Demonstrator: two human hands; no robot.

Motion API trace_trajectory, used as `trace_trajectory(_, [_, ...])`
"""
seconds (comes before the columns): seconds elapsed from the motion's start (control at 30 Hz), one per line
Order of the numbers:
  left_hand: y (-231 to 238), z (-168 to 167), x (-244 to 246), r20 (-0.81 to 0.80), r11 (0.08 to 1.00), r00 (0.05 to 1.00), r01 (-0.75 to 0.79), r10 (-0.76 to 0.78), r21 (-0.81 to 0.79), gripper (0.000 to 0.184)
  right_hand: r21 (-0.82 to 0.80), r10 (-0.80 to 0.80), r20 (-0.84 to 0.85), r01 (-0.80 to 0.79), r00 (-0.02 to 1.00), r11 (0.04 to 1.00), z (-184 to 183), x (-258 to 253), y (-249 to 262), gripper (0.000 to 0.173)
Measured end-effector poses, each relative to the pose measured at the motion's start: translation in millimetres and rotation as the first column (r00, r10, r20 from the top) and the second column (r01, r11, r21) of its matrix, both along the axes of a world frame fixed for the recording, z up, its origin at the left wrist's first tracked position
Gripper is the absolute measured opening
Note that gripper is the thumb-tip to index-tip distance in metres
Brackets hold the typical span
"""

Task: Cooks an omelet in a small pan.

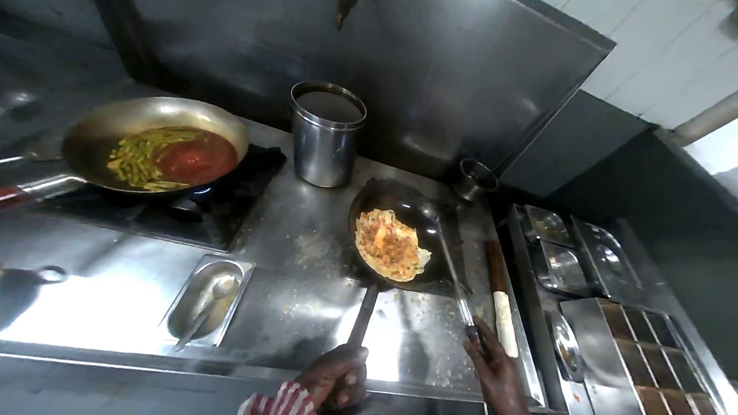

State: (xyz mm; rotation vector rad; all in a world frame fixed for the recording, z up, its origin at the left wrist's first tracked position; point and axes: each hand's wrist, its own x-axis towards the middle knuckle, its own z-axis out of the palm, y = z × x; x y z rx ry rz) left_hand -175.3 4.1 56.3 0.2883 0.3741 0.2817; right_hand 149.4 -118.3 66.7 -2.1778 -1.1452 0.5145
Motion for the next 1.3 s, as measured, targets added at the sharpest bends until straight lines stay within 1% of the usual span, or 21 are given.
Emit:
trace_trajectory(0.1, [3.1,-0.7,0.6,-0.044,0.999,0.999,0.017,-0.015,0.040,0.014,-0.037,-0.017,0.009,0.017,1.000,0.999,-6.0,-5.5,-12.0,0.056])
trace_trajectory(0.23, [2.8,-4.3,3.2,-0.032,1.000,0.999,-0.008,0.008,-0.001,0.013,-0.150,0.006,0.082,0.007,0.997,0.989,4.1,-19.2,-42.4,0.057])
trace_trajectory(0.27, [3.9,-5.6,4.3,-0.016,1.000,1.000,-0.013,0.013,-0.011,0.013,-0.172,0.019,0.037,-0.012,0.999,0.985,12.1,-24.0,-51.3,0.059])
trace_trajectory(0.3, [4.3,-7.5,5.8,-0.001,1.000,1.000,-0.021,0.021,-0.022,0.012,-0.172,0.018,-0.065,-0.029,0.998,0.985,22.0,-28.7,-58.7,0.059])
trace_trajectory(0.37, [4.4,-10.2,8.3,0.010,0.999,0.999,-0.030,0.030,-0.038,0.011,-0.094,-0.007,-0.331,-0.025,0.944,0.995,37.9,-37.7,-66.6,0.061])
trace_trajectory(0.4, [5.0,-10.7,9.9,0.003,0.999,1.000,-0.027,0.027,-0.037,0.011,-0.064,-0.016,-0.399,-0.010,0.917,0.998,42.0,-41.0,-66.7,0.062])
trace_trajectory(0.43, [5.5,-11.4,11.7,-0.010,0.999,1.000,-0.022,0.022,-0.033,0.010,-0.043,-0.021,-0.407,0.004,0.913,0.999,43.7,-43.1,-64.6,0.063])
trace_trajectory(0.5, [5.8,-15.2,15.2,-0.035,1.000,0.999,-0.011,0.011,-0.021,0.010,-0.025,-0.023,-0.297,0.016,0.955,1.000,44.8,-42.9,-56.6,0.059])
trace_trajectory(0.57, [6.9,-21.9,18.7,-0.051,1.000,0.999,-0.013,0.013,0.008,0.007,-0.025,-0.005,-0.125,0.002,0.992,1.000,39.1,-31.9,-44.8,0.057])
trace_trajectory(0.63, [5.9,-24.9,19.6,-0.092,1.000,0.995,-0.022,0.022,0.008,0.006,-0.083,-0.006,-0.008,0.005,1.000,0.997,29.0,-19.0,-36.6,0.056])
trace_trajectory(0.7, [2.6,-22.2,21.4,-0.185,0.999,0.981,-0.050,0.050,0.006,0.008,-0.109,-0.030,0.009,0.031,1.000,0.994,27.9,-15.0,-34.5,0.054])
trace_trajectory(0.77, [2.7,-20.8,20.4,-0.264,0.995,0.960,-0.091,0.097,0.035,0.015,-0.067,-0.006,0.004,0.007,1.000,0.998,28.2,-18.3,-39.1,0.054])
trace_trajectory(0.83, [5.1,-24.4,18.1,-0.270,0.995,0.959,-0.071,0.087,0.069,0.018,-0.061,0.031,0.059,-0.027,0.998,0.998,23.4,-21.2,-49.0,0.054])
trace_trajectory(0.87, [7.2,-26.8,19.0,-0.271,0.996,0.961,-0.036,0.058,0.087,0.020,-0.074,0.020,0.048,-0.016,0.999,0.997,22.1,-22.1,-51.4,0.055])
trace_trajectory(0.93, [10.2,-30.6,28.0,-0.280,0.993,0.960,0.045,-0.013,0.108,0.022,-0.091,-0.056,-0.094,0.047,0.994,0.995,25.7,-24.9,-50.6,0.054])
trace_trajectory(1.0, [20.2,-35.1,47.7,-0.286,0.989,0.956,0.094,-0.058,0.112,0.025,-0.042,-0.129,-0.265,0.122,0.956,0.992,30.9,-30.2,-42.8,0.055])
trace_trajectory(1.1, [50.3,-41.2,88.0,-0.258,0.989,0.964,0.102,-0.072,0.104,0.024,0.038,-0.152,-0.396,0.182,0.905,0.983,34.6,-38.9,-36.5,0.057])
trace_trajectory(1.17, [70.9,-45.1,108.4,-0.243,0.985,0.966,0.123,-0.090,0.122,0.026,0.058,-0.141,-0.434,0.184,0.890,0.981,39.7,-43.1,-33.8,0.057])
trace_trajectory(1.23, [79.1,-56.7,123.7,-0.361,0.967,0.931,0.140,-0.055,0.214,0.029,0.065,-0.140,-0.463,0.191,0.875,0.979,42.8,-45.7,-31.9,0.057])
trace_trajectory(1.27, [78.3,-65.1,129.8,-0.471,0.931,0.882,0.176,-0.005,0.319,0.033,0.069,-0.146,-0.479,0.202,0.866,0.977,43.6,-46.5,-31.6,0.057])
trace_trajectory(1.3, [74.3,-74.4,134.3,-0.567,0.866,0.821,0.234,0.068,0.442,0.038,0.076,-0.151,-0.492,0.215,0.858,0.974,44.3,-47.4,-32.0,0.056])
